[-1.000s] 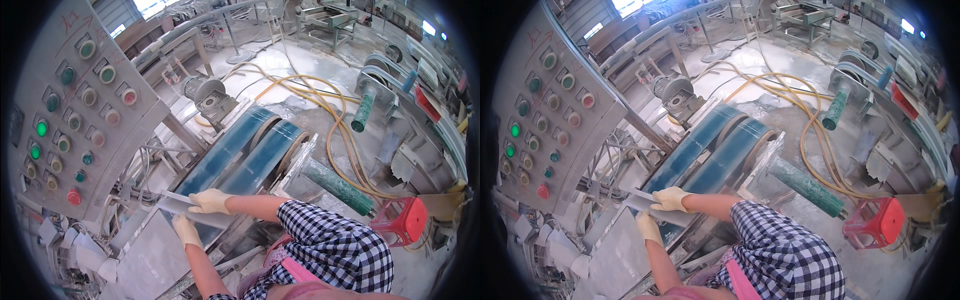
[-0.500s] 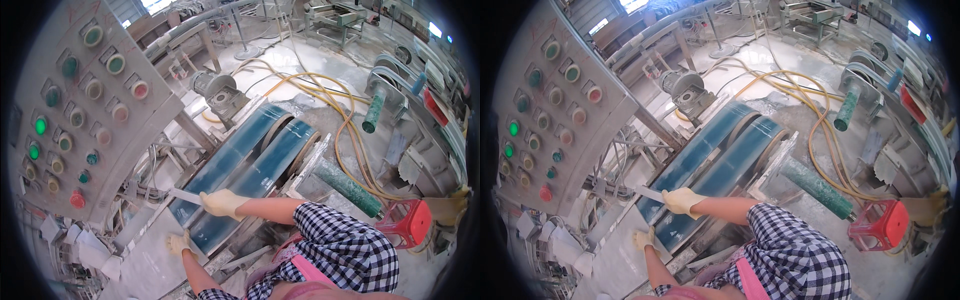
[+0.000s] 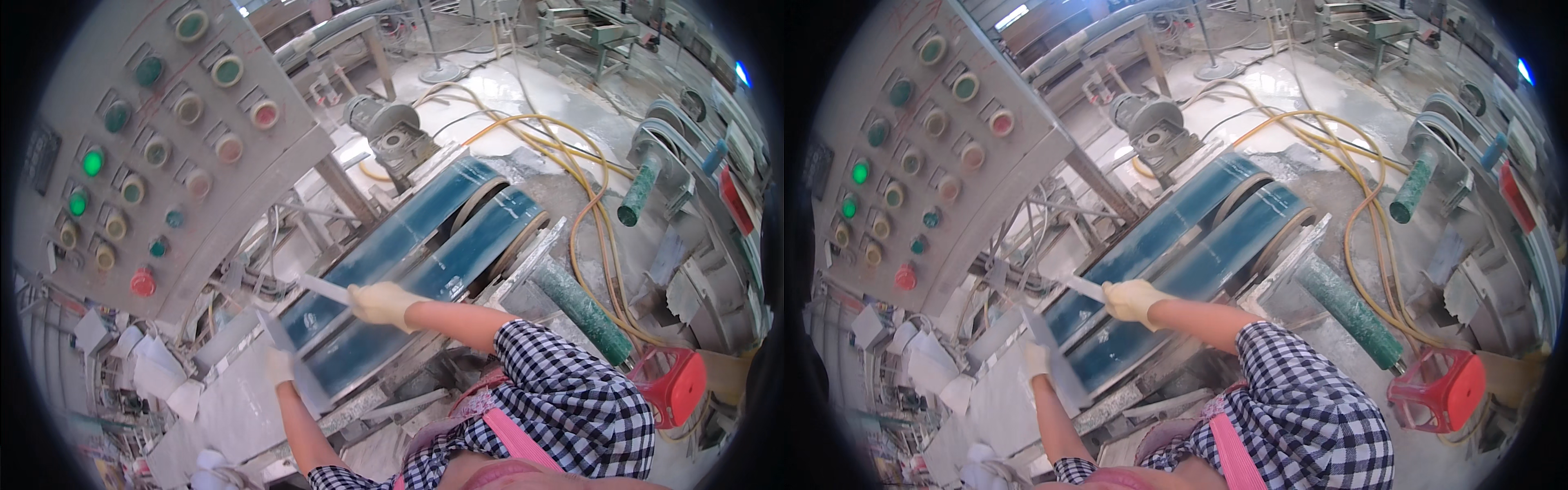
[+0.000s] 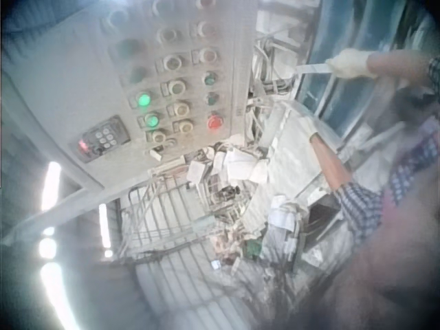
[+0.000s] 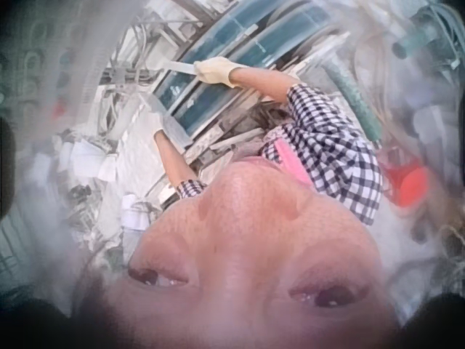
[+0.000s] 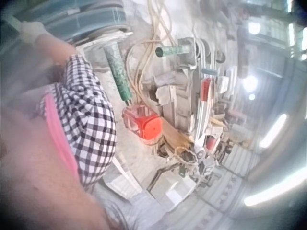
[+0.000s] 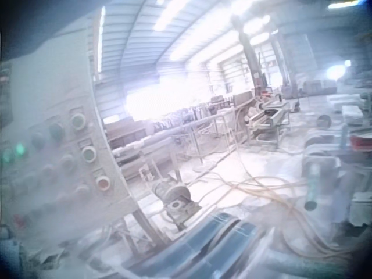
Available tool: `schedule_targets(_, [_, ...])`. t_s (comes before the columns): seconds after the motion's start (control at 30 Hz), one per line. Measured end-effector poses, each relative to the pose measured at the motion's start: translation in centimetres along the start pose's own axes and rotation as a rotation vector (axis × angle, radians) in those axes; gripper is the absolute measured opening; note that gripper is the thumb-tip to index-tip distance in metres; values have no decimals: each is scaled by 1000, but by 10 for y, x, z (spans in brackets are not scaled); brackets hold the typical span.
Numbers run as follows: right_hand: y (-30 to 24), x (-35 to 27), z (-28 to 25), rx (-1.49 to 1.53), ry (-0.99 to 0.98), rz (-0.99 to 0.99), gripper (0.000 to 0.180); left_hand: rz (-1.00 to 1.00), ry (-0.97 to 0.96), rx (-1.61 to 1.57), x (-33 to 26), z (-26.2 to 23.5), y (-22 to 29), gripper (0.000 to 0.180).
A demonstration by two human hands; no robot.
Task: The person repeatedly picks up rectangular white plates from a pile, places them on a conveyor belt, and then stacks them on a nearby surface. The cycle of picking, placing, and stacking continues throughout the clip.
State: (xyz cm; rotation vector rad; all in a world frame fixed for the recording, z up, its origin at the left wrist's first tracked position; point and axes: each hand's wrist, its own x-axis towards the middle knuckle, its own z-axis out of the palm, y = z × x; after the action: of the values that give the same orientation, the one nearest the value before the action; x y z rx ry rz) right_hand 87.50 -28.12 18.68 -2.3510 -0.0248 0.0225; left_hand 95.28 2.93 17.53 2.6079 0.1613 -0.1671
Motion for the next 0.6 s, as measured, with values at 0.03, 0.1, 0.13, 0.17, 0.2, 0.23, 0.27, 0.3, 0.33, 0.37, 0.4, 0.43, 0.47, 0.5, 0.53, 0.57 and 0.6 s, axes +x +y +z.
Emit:
schedule_targets(0.03, [0, 0, -1, 34, -15, 18, 30, -64, -27, -396, -10, -12, 3, 34])
schedule_targets(0.1, [1, 0, -6, -49, -23, -38, 29, 398, 28, 352, -32, -17, 17, 29])
schedule_targets(0.13, [1, 0, -7, -48, -39, -74, 30, 373, 20, -54, -42, -2, 30, 26])
schedule_targets(0.17, [3, 0, -10, -64, -39, -73, 30, 420, 36, -226, -49, 18, 45, 24])
schedule_targets(0.2, [4, 1, -12, -71, -61, -57, 35, 480, 91, -224, -55, 38, 59, 21])
schedule_targets(0.23, [5, 2, -14, -62, -49, -68, 40, 585, 131, 32, -58, 55, 71, 19])
schedule_targets(0.27, [7, 1, -15, -66, -23, -84, 45, 735, 268, 68, -65, 73, 81, 16])
schedule_targets(0.3, [8, 3, -15, -106, -49, -83, 51, 530, 118, -390, -68, 90, 94, 13])
schedule_targets(0.33, [10, 2, -15, -107, -49, -102, 58, 449, -62, -670, -67, 94, 100, 25])
schedule_targets(0.37, [10, 5, -12, -80, -50, -126, 65, 260, -252, -1076, -64, 96, 105, 42])
schedule_targets(0.4, [12, 6, -11, -151, -74, -121, 69, 126, -328, -1323, -64, 97, 108, 45])
schedule_targets(0.43, [15, 8, -7, -153, -29, -187, 74, 221, -446, -1337, -57, 89, 105, 43])
schedule_targets(0.47, [18, 10, -4, -152, -78, -117, 76, 166, -317, -1151, -53, 83, 101, 42])
schedule_targets(0.5, [21, 12, 0, -154, -84, -123, 76, 275, -72, -729, -45, 74, 90, 40])
schedule_targets(0.53, [24, 13, 3, -215, -74, -149, 75, 261, 170, -290, -37, 67, 78, 37])
schedule_targets(0.57, [27, 14, 6, -244, -23, -212, 73, 91, 207, -212, -33, 63, 62, 37])
schedule_targets(0.6, [30, 15, 8, -264, -12, -230, 74, 15, 273, -161, -28, 58, 44, 35])
